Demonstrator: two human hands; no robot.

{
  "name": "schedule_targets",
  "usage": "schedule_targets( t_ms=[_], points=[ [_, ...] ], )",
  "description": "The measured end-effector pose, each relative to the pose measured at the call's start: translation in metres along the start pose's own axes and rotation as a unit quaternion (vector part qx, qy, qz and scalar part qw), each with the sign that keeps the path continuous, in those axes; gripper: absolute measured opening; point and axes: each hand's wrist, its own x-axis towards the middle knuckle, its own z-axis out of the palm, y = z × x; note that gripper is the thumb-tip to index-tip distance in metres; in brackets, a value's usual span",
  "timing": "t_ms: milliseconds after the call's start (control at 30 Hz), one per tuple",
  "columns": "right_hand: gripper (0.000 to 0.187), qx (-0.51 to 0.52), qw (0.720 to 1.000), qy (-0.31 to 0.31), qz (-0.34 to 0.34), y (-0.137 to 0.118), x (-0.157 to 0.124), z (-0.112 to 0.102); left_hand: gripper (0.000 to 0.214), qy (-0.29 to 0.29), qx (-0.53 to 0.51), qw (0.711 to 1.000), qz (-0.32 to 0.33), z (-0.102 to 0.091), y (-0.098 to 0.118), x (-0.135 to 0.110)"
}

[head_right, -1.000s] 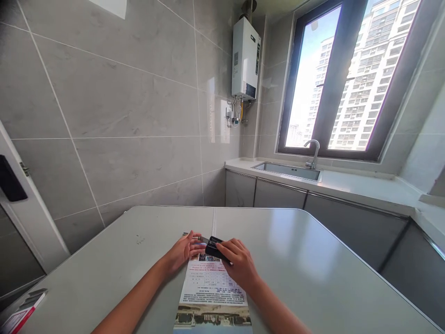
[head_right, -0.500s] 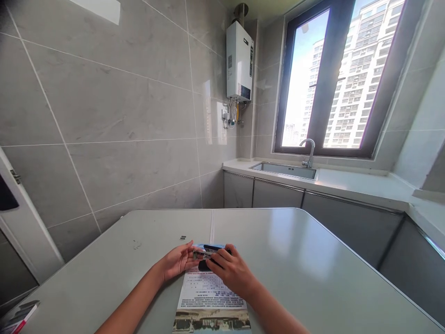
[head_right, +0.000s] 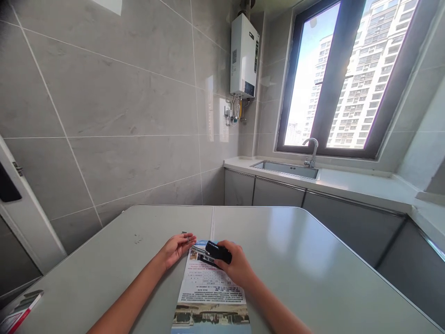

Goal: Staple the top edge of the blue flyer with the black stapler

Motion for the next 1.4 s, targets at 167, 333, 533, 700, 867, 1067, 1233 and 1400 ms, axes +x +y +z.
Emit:
schedule_targets(
  t_ms=[167, 333, 533, 700, 867, 1067, 1233, 1400],
  points=[
    [0.047, -0.022, 0.998, -0.053, 0.017, 0.01, -0.007, 0.009, 0.02, -0.023, 0.031, 0.999, 0.039, 0.004, 0.0, -0.005],
    [0.04, -0.036, 0.996, -0.079, -0.017, 0.003, -0.004, 0.005, 0.022, -0.105, 0.091, 0.987, 0.083, 0.013, 0.004, -0.019],
    [0.045, -0.113, 0.981, -0.035, -0.152, -0.021, -0.004, -0.002, 0.05, -0.224, 0.2, 0.94, 0.159, 0.021, 0.0, -0.032],
    [0.059, -0.228, 0.943, -0.04, -0.24, -0.029, -0.01, -0.003, 0.053, -0.276, 0.279, 0.898, 0.2, 0.026, -0.001, -0.038],
    [0.055, -0.282, 0.911, -0.044, -0.297, -0.032, -0.01, -0.002, 0.058, -0.309, 0.321, 0.874, 0.193, 0.034, 0.005, -0.05],
    [0.049, -0.323, 0.889, -0.082, -0.313, -0.038, -0.009, -0.003, 0.062, -0.348, 0.328, 0.859, 0.18, 0.041, 0.004, -0.055],
    [0.052, -0.312, 0.885, -0.076, -0.336, -0.041, -0.01, -0.004, 0.063, -0.343, 0.355, 0.844, 0.208, 0.038, 0.003, -0.053],
    [0.054, -0.242, 0.917, -0.011, -0.317, -0.033, -0.007, -0.008, 0.062, -0.3, 0.362, 0.85, 0.239, 0.034, 0.002, -0.048]
  ],
)
